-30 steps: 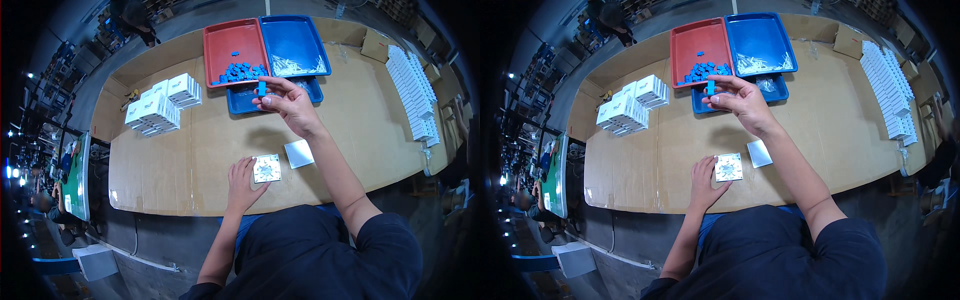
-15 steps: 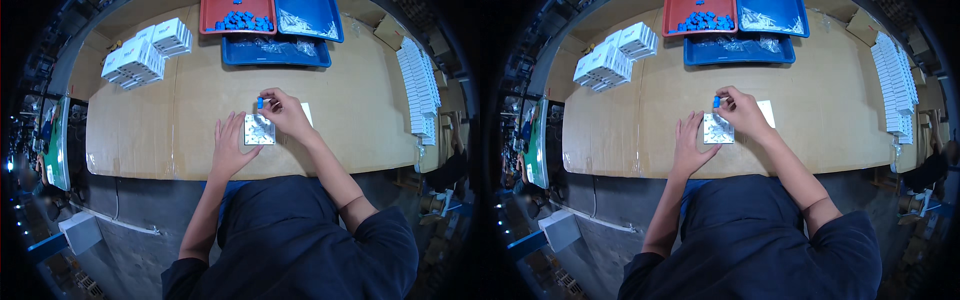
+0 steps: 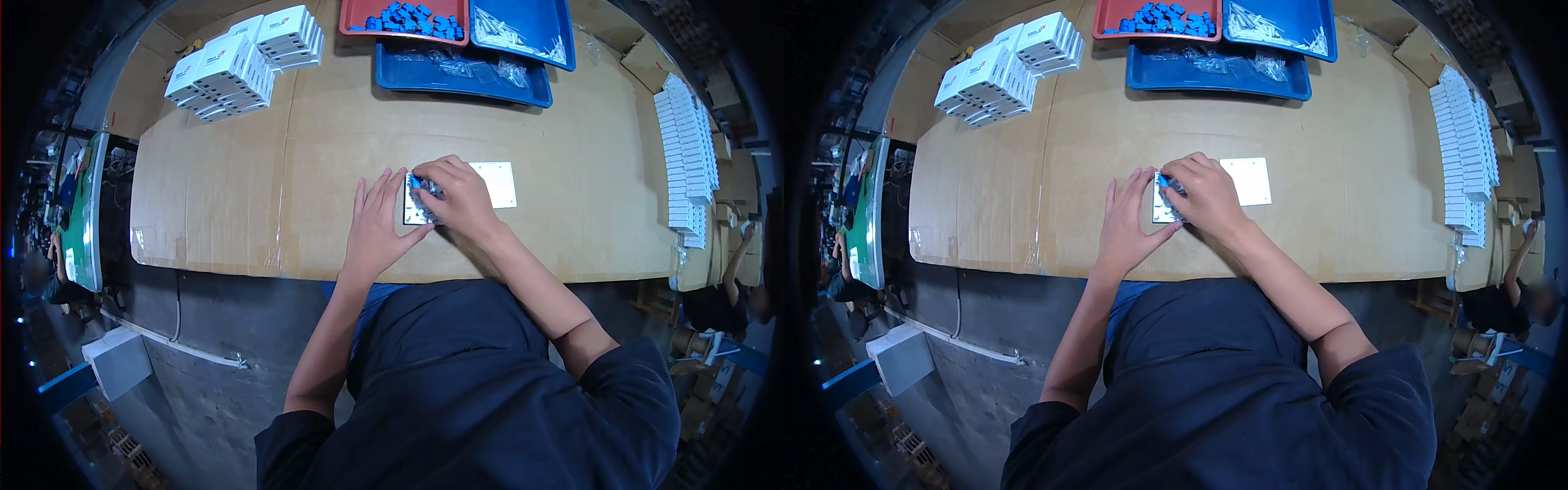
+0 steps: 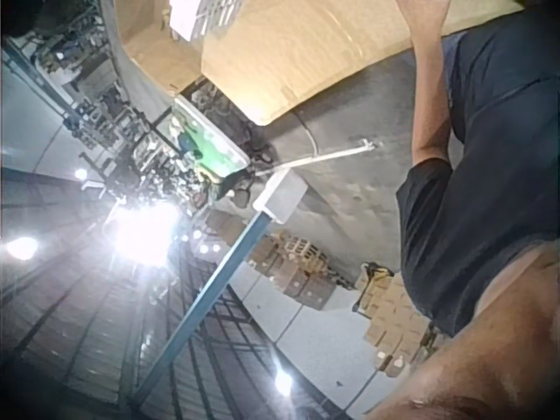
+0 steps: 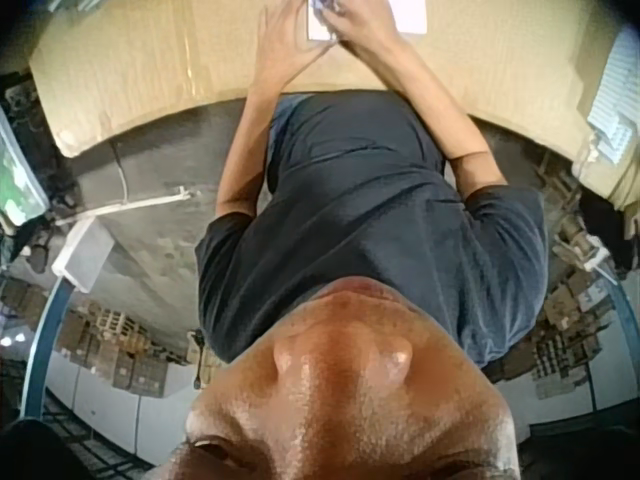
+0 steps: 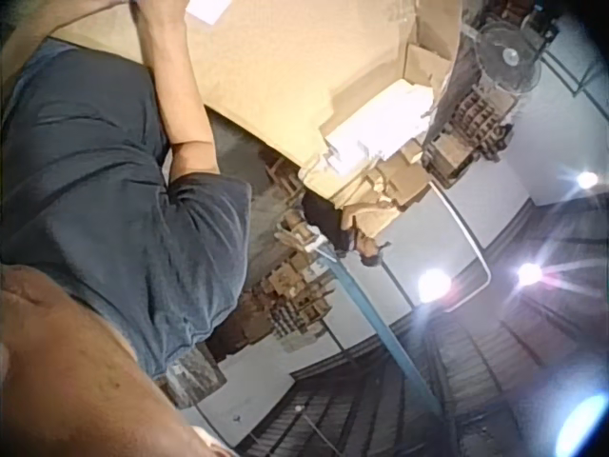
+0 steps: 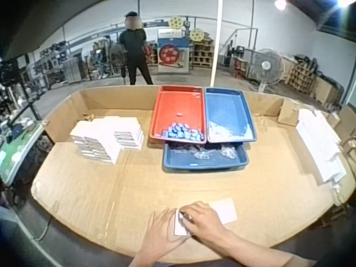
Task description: The recorder is assembling small plastic electrical components onto a baseplate and packaging them into white cardboard boxes.
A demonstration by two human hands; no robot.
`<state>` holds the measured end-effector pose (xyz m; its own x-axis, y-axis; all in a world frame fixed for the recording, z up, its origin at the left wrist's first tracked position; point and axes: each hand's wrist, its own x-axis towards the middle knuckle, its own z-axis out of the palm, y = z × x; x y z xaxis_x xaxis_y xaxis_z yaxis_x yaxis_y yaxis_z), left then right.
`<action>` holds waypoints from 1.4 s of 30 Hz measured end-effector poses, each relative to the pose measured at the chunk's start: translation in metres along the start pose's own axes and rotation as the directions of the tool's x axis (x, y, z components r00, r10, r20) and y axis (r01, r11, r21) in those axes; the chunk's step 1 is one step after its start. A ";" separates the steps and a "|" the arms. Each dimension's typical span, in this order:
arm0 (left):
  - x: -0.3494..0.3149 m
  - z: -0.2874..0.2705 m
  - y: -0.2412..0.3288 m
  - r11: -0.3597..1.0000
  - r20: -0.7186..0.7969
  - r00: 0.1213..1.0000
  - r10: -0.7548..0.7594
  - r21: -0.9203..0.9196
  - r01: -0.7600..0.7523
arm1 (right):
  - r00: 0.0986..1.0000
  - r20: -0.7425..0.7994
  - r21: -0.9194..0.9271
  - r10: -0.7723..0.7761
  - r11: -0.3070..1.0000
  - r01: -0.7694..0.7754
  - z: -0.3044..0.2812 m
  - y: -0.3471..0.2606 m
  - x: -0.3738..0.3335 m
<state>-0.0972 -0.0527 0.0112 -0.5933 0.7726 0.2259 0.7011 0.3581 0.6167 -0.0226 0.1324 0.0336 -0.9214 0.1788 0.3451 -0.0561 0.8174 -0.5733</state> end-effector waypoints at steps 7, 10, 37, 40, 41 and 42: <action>0.000 0.000 -0.002 1.000 0.017 1.000 0.007 -0.003 -0.007 | 0.999 -0.038 -0.038 -0.009 0.999 0.007 0.007 -0.004 -0.001; 0.000 0.000 -0.002 1.000 0.021 1.000 0.004 -0.003 -0.004 | 1.000 -0.024 -0.046 0.012 0.999 -0.013 0.009 -0.003 -0.002; -0.002 0.001 -0.001 1.000 -0.097 0.995 0.013 0.014 -0.011 | 0.982 0.148 -0.081 0.114 0.991 -0.103 -0.048 0.027 -0.018; -0.001 -0.003 0.006 0.998 -0.107 0.994 0.012 0.059 -0.005 | 0.966 0.172 -0.142 0.193 0.975 -0.170 -0.084 0.032 -0.039; 0.000 -0.005 0.010 0.997 -0.101 0.995 0.022 0.076 -0.014 | 0.945 0.224 -0.192 0.239 0.961 -0.198 -0.092 0.034 -0.045; 0.000 -0.005 0.012 0.997 -0.098 0.995 0.026 0.075 -0.019 | 0.945 0.220 -0.193 0.243 0.960 -0.202 -0.096 0.041 -0.052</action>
<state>-0.0907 -0.0514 0.0221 -0.6109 0.7265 0.3146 0.7396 0.3820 0.5541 0.0598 0.2091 0.0633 -0.9688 0.2468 0.0231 0.2064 0.8547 -0.4763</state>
